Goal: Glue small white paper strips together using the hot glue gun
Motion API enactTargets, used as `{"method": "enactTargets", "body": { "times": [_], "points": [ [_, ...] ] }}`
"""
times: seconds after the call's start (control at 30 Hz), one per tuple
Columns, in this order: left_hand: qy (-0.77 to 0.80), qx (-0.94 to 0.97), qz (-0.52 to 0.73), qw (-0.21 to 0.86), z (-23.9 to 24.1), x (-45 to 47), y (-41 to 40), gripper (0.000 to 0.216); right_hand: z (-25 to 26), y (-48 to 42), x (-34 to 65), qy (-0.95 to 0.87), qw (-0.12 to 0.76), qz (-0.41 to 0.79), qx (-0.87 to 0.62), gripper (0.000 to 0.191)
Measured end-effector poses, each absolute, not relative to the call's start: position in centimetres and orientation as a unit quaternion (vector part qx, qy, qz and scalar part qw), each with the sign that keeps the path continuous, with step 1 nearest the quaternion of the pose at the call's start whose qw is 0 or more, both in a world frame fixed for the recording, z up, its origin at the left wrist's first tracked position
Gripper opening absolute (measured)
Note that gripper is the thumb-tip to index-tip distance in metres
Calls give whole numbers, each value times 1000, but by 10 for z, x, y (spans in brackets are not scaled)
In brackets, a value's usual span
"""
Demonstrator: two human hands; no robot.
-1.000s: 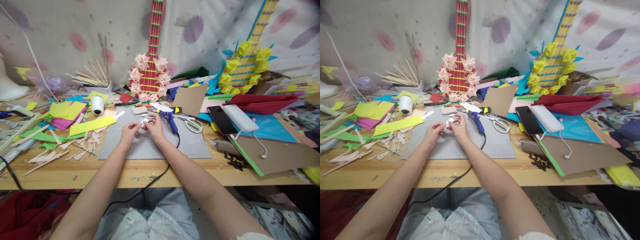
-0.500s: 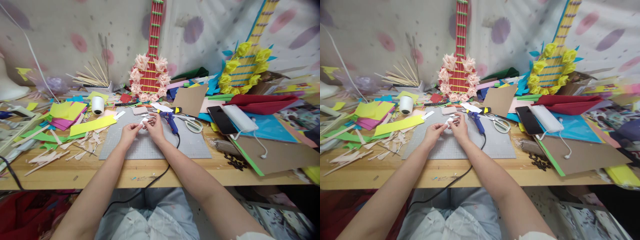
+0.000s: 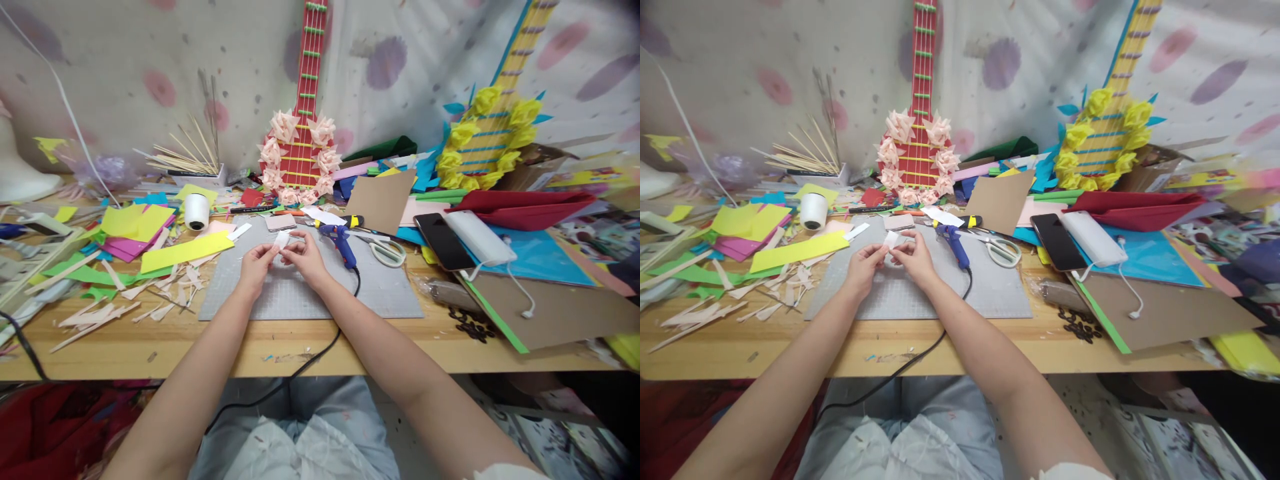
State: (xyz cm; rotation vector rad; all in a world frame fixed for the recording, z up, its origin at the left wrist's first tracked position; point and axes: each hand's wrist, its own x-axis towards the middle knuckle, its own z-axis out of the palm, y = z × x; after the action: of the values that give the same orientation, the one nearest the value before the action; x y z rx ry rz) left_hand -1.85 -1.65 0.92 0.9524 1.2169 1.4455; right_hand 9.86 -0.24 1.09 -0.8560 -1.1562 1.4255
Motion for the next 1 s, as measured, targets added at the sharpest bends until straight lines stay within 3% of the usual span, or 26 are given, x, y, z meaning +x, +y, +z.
{"method": "enactTargets", "body": {
  "times": [0.33,0.67,1.0],
  "points": [
    [534,386,583,475,13,-14,-16,37,10,-1,95,-495,575,539,-367,42],
    [562,407,582,424,13,-15,-18,30,12,2,100,-476,565,568,-363,43],
    [544,451,550,445,12,-12,-20,31,15,5,107,-455,591,546,-381,43]
  ]
}}
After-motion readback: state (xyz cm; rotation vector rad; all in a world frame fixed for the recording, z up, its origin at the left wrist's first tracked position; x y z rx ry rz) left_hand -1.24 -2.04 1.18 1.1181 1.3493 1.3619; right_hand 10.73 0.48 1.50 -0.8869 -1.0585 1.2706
